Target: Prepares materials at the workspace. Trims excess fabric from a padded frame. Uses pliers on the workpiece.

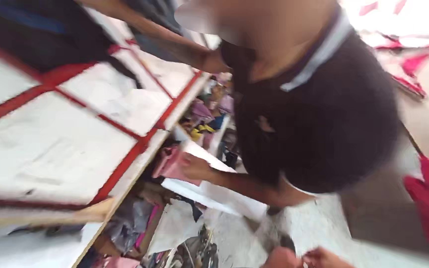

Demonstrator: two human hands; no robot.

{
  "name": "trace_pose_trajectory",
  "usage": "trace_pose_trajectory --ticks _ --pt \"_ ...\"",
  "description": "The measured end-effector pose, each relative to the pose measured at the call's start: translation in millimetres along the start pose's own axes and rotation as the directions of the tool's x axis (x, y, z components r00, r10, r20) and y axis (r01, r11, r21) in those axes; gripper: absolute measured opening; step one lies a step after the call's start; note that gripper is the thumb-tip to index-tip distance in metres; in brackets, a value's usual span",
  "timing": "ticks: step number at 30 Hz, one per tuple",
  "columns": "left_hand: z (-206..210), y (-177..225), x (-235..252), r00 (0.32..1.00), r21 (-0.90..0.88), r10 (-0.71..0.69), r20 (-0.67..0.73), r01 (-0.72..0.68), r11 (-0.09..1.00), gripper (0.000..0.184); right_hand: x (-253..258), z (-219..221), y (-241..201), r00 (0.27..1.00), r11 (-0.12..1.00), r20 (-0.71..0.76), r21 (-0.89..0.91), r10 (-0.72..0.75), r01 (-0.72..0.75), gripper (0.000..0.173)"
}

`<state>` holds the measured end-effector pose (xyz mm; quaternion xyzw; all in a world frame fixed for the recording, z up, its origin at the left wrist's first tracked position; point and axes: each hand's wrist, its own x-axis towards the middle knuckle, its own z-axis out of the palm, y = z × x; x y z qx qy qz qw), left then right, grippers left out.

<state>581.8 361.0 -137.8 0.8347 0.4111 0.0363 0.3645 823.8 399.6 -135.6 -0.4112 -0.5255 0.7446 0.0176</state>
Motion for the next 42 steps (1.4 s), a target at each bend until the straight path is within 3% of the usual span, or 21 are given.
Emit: trace_pose_trajectory --ticks 2,5,9,12,14,16,18,19,20,23,25,27,30,33,37,40,42 --pt "3 10 28 0.989 0.158 0.147 -0.010 -0.143 0.977 0.016 -12 -14 28 0.998 0.999 -0.032 0.001 0.045 -0.045 0.035" --pt "-7 30 70 0.963 0.038 0.249 -0.103 -0.247 0.968 0.023 -57 -42 57 0.953 0.994 -0.285 -0.009 0.103 -0.110 0.030" --pt "-18 25 107 0.992 0.027 0.105 0.067 -0.107 0.994 0.034 -99 -92 91 0.869 0.980 -0.489 0.199 0.078 0.023 0.025" --pt "-32 29 136 0.977 -0.007 -0.078 0.196 0.080 0.997 0.037 -94 -144 106 0.796 0.969 -0.603 0.222 0.048 0.109 0.029" --pt "-34 25 167 0.914 0.039 -0.218 0.344 0.218 0.975 0.039 -84 -185 104 0.720 0.967 -0.693 0.204 0.031 0.154 0.032" --pt "-33 22 210 0.775 0.186 -0.382 0.503 0.334 0.924 0.042 -84 -232 95 0.680 0.961 -0.732 0.162 -0.035 0.223 0.031" --pt "-40 31 261 0.657 0.322 -0.484 0.578 0.362 0.875 0.043 -99 -275 75 0.678 0.944 -0.725 0.130 -0.118 0.303 0.027" --pt "-46 40 294 0.649 0.337 -0.487 0.584 0.352 0.873 0.042 -112 -300 64 0.671 0.935 -0.726 0.115 -0.151 0.335 0.026" --pt "-52 53 329 0.677 0.304 -0.456 0.578 0.339 0.890 0.041 -125 -324 52 0.656 0.926 -0.733 0.099 -0.180 0.365 0.026" --pt "-70 91 420 0.852 0.009 -0.236 0.466 0.262 0.965 0.041 -156 -391 22 0.606 0.910 -0.765 0.064 -0.218 0.409 0.030" --pt "-79 98 474 0.919 -0.141 -0.149 0.366 0.213 0.967 0.041 -167 -439 9 0.573 0.911 -0.788 0.038 -0.225 0.410 0.030" --pt "-88 89 520 0.920 -0.159 -0.162 0.357 0.231 0.960 0.043 -168 -488 -1 0.524 0.898 -0.823 0.039 -0.219 0.437 0.028" --pt "-102 48 578 0.855 -0.073 -0.204 0.477 0.269 0.960 0.042 -157 -552 -17 0.449 0.906 -0.886 0.091 -0.115 0.413 0.028" --pt "-138 -2 653 0.801 -0.041 -0.158 0.577 0.222 0.974 0.040 -139 -609 -29 0.330 0.933 -0.943 0.090 -0.032 0.349 0.027" --pt "-227 -43 815 0.872 -0.026 -0.069 0.485 0.093 0.995 0.039 -107 -687 -39 0.185 0.963 -0.975 0.165 0.127 0.213 0.026" --pt "-308 -26 955 0.928 0.076 0.100 0.360 -0.136 0.988 0.047 -87 -732 -66 0.033 0.952 -0.959 0.284 0.282 0.116 0.035" --pt "-357 16 1046 0.904 0.178 0.241 0.353 -0.318 0.931 0.058 -74 -755 -87 -0.055 0.928 -0.929 0.358 0.365 0.104 0.039"
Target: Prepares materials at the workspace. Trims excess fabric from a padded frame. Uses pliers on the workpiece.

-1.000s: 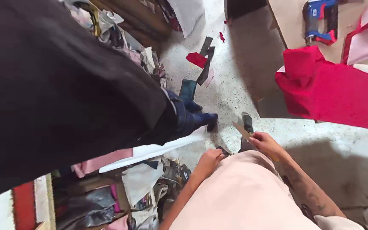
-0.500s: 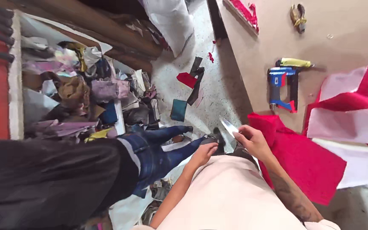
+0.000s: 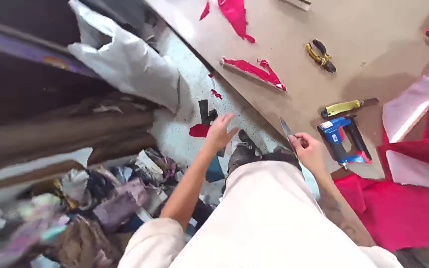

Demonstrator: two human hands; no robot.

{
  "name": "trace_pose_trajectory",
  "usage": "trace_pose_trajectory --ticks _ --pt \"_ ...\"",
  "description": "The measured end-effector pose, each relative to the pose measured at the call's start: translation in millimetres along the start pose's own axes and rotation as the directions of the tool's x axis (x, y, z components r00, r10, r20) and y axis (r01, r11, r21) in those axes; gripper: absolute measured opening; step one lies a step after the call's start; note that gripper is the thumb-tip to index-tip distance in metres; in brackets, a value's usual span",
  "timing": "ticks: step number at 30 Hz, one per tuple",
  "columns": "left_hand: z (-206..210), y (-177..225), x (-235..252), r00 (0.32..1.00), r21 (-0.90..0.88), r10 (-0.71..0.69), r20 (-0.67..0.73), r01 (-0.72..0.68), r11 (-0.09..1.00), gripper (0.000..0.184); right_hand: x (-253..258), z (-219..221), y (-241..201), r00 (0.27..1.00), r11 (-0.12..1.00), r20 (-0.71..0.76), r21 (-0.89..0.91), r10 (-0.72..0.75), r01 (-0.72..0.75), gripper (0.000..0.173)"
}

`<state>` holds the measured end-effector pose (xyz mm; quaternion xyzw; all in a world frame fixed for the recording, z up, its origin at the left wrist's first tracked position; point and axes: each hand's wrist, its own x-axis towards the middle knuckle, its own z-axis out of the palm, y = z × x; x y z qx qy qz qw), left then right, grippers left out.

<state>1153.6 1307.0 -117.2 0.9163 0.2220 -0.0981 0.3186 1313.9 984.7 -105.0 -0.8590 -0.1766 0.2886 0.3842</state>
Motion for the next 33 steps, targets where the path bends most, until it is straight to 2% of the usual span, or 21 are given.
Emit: trace_pose_trajectory --ticks 2,4,7,10,12,13,18,20,24,28,29,32,33 --pt "-58 17 78 0.984 0.193 0.172 0.033 -0.175 0.965 0.077 14 17 -19 0.994 0.998 -0.083 0.005 0.069 -0.068 0.042" --pt "-85 37 155 0.940 0.311 0.321 0.118 -0.342 0.887 0.093 36 35 -36 0.977 0.991 -0.169 -0.011 0.131 -0.135 0.043" --pt "-81 49 260 0.835 0.409 0.424 0.352 -0.544 0.732 0.103 82 64 -52 0.942 0.970 -0.246 -0.030 0.227 -0.241 0.044" --pt "-57 27 327 0.670 0.346 0.515 0.534 -0.729 0.590 0.098 119 84 -58 0.914 0.941 -0.260 -0.046 0.312 -0.334 0.046" --pt "-49 8 343 0.582 0.229 0.604 0.544 -0.796 0.561 0.095 130 92 -60 0.900 0.926 -0.262 -0.052 0.348 -0.373 0.046" --pt "-48 2 347 0.563 0.183 0.622 0.545 -0.803 0.567 0.096 133 95 -64 0.891 0.917 -0.260 -0.045 0.373 -0.397 0.046" --pt "-45 0 351 0.544 0.118 0.639 0.544 -0.804 0.583 0.090 134 102 -89 0.824 0.858 -0.254 0.057 0.506 -0.510 0.047" --pt "-44 0 352 0.544 0.130 0.636 0.548 -0.806 0.578 0.088 138 110 -99 0.785 0.836 -0.304 0.084 0.540 -0.542 0.044" --pt "-46 -1 356 0.529 0.124 0.623 0.576 -0.810 0.573 0.089 150 136 -123 0.657 0.756 -0.416 0.132 0.629 -0.641 0.040" --pt "-45 -10 362 0.485 0.057 0.658 0.576 -0.827 0.560 0.091 170 168 -144 0.532 0.649 -0.600 -0.027 0.598 -0.760 0.036" --pt "-43 -12 364 0.476 0.032 0.675 0.564 -0.829 0.558 0.090 175 170 -144 0.515 0.654 -0.586 0.034 0.625 -0.756 0.035" --pt "-44 -16 367 0.459 -0.002 0.677 0.575 -0.827 0.562 0.092 177 173 -136 0.497 0.665 -0.448 0.411 0.743 -0.623 0.030" --pt "-44 -15 366 0.461 0.001 0.674 0.577 -0.826 0.564 0.093 176 176 -139 0.476 0.674 -0.493 0.394 0.729 -0.625 0.029"
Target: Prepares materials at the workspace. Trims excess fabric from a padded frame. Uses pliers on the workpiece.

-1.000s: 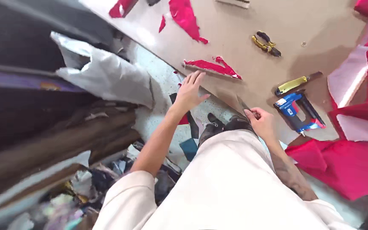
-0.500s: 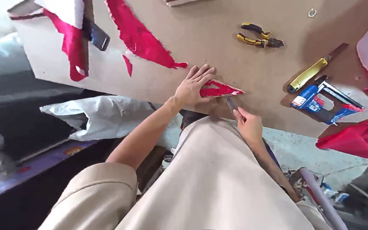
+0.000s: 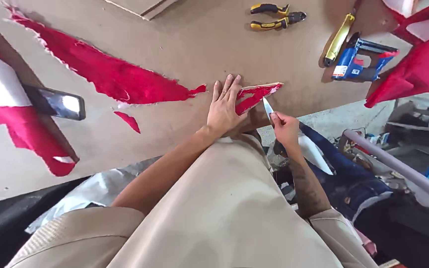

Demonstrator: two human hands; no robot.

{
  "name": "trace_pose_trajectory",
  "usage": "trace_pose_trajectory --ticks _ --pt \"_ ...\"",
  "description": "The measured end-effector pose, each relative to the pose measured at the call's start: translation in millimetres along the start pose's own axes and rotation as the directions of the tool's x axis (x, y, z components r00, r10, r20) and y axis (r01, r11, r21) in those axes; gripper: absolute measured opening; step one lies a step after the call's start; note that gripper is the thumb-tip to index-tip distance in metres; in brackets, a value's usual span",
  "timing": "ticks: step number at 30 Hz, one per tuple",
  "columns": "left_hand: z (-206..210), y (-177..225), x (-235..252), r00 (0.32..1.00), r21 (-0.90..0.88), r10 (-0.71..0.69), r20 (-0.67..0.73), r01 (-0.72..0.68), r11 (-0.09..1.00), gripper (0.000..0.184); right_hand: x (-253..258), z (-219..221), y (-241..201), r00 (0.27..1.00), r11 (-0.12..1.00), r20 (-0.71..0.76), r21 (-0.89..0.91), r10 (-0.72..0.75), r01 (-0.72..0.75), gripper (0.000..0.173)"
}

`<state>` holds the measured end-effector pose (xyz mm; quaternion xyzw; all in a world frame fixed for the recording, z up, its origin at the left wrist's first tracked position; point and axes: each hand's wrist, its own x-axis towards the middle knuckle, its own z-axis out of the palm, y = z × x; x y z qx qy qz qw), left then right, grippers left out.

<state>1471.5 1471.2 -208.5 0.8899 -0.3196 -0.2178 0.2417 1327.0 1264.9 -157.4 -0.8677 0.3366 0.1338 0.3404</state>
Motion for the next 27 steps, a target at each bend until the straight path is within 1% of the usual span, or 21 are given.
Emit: trace_pose_trajectory --ticks 2,3,4,6,8,11,13,15,17,20,21,23,25,26,27 --pt "0 3 -1 1.000 0.009 -0.005 -0.012 0.005 1.000 0.093 -15 4 -2 0.981 0.982 -0.174 -0.182 -0.087 0.055 0.030" --pt "1 4 -1 1.000 0.013 -0.002 -0.020 0.002 1.000 0.094 -23 4 -2 0.965 0.969 -0.236 -0.240 -0.118 0.059 0.031" --pt "0 4 -1 1.000 0.013 0.001 -0.021 -0.001 1.000 0.095 -31 4 -1 0.956 0.968 -0.270 -0.248 -0.116 0.048 0.032" --pt "-4 1 -1 1.000 0.014 0.007 0.007 -0.007 1.000 0.097 -40 4 4 0.952 0.983 -0.293 -0.180 -0.085 0.032 0.033" --pt "-10 -2 0 0.998 0.034 0.036 0.057 -0.038 0.999 0.102 -43 5 4 0.958 0.995 -0.285 -0.099 -0.030 0.002 0.035" --pt "-10 -4 0 0.996 0.057 0.058 0.074 -0.062 0.996 0.099 -41 5 0 0.978 0.996 -0.201 -0.063 0.057 -0.071 0.037" --pt "-13 2 1 0.994 0.091 0.043 0.096 -0.052 0.994 0.098 -43 7 2 0.980 0.995 -0.184 -0.042 0.077 -0.086 0.038" --pt "-19 13 5 0.992 0.136 0.027 0.121 -0.043 0.990 0.094 -46 7 8 0.975 0.996 -0.204 -0.013 0.083 -0.088 0.038" --pt "-22 20 8 0.990 0.160 0.071 0.121 -0.090 0.983 0.088 -49 5 18 0.964 0.997 -0.254 0.037 0.076 -0.069 0.037" --pt "-17 35 24 0.981 0.187 0.182 0.068 -0.192 0.963 0.097 -48 -5 29 0.944 0.999 -0.327 0.040 0.048 -0.036 0.035" --pt "-15 44 32 0.972 0.169 0.226 0.058 -0.232 0.958 0.092 -48 -8 32 0.940 0.999 -0.340 0.029 0.036 -0.028 0.034" --pt "-5 65 50 0.959 0.058 0.277 0.059 -0.280 0.958 0.071 -47 -11 37 0.937 0.999 -0.348 0.014 0.034 -0.031 0.033" --pt "11 76 65 0.962 -0.078 0.272 0.031 -0.269 0.960 0.044 -47 -11 42 0.944 1.000 -0.330 0.013 0.029 -0.026 0.033" --pt "19 76 68 0.966 -0.124 0.258 -0.007 -0.257 0.958 0.035 -48 -11 43 0.950 1.000 -0.312 0.023 0.027 -0.021 0.034" --pt "26 74 70 0.968 -0.158 0.243 -0.055 -0.249 0.956 0.030 -48 -11 45 0.956 0.999 -0.294 0.032 0.021 -0.012 0.034"
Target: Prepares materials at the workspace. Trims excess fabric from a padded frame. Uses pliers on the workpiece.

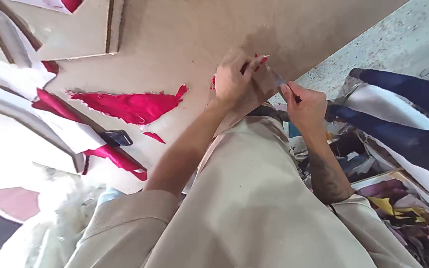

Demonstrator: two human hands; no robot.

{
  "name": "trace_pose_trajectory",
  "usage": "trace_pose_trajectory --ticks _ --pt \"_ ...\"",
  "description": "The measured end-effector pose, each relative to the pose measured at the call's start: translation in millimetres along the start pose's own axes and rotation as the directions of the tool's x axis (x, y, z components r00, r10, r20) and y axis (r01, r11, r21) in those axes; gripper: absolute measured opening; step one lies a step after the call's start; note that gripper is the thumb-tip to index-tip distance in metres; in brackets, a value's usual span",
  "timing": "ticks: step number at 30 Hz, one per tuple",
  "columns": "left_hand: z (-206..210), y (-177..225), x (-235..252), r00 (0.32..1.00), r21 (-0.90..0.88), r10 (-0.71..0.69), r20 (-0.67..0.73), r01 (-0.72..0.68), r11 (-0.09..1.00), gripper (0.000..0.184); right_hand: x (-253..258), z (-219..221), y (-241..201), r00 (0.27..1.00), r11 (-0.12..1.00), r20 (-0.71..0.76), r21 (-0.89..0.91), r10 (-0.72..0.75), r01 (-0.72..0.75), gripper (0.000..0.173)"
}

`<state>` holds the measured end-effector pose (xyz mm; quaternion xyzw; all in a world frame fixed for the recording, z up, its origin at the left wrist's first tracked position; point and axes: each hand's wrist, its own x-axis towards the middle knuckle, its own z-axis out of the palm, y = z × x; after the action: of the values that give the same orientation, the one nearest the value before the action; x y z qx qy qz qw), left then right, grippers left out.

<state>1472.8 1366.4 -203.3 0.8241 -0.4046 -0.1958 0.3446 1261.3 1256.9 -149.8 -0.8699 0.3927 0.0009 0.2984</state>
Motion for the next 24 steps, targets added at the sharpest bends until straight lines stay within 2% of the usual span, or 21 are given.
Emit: trace_pose_trajectory --ticks 2,8,10,12,13,15,16,17,19,22,24 --pt "5 -4 0 0.998 -0.017 -0.011 -0.054 0.010 1.000 0.028 -1 0 2 0.999 0.999 0.040 0.037 -0.016 0.015 0.033" --pt "8 0 1 0.995 0.002 -0.033 -0.092 0.034 0.999 0.024 1 3 11 0.991 0.991 0.114 0.126 -0.063 0.048 0.034" --pt "4 1 0 0.996 -0.004 -0.022 -0.082 0.021 1.000 0.024 7 5 10 0.990 0.993 0.127 0.116 -0.053 0.038 0.035" --pt "-12 -1 -8 1.000 0.035 0.017 -0.009 -0.017 0.999 0.024 14 9 7 0.993 0.996 0.116 0.083 -0.028 0.019 0.035" --pt "-26 -1 -15 0.998 0.144 0.014 0.060 -0.023 0.989 0.030 18 11 7 0.994 0.997 0.105 0.072 -0.032 0.024 0.036" --pt "-45 -3 -35 0.976 0.397 -0.084 0.203 -0.003 0.918 0.069 17 14 5 0.995 0.997 0.084 0.055 -0.051 0.046 0.035" --pt "-46 -9 -44 0.964 0.440 -0.114 0.239 -0.003 0.898 0.084 17 18 3 0.997 0.998 0.061 0.051 -0.050 0.047 0.034" --pt "-41 -16 -52 0.971 0.423 -0.112 0.213 0.012 0.906 0.087 16 22 1 0.998 0.998 0.036 0.048 -0.052 0.050 0.033" --pt "-34 -26 -57 0.981 0.353 -0.098 0.165 0.034 0.935 0.077 18 33 -4 0.999 0.997 0.007 0.066 -0.051 0.050 0.031" --pt "-34 -32 -56 0.984 0.259 -0.093 0.154 0.051 0.965 0.072 23 42 -10 0.997 0.983 0.073 0.181 -0.008 -0.005 0.030" --pt "-32 -36 -52 0.988 0.246 -0.079 0.131 0.045 0.968 0.072 28 45 -18 1.000 0.998 0.011 0.057 -0.021 0.021 0.031"
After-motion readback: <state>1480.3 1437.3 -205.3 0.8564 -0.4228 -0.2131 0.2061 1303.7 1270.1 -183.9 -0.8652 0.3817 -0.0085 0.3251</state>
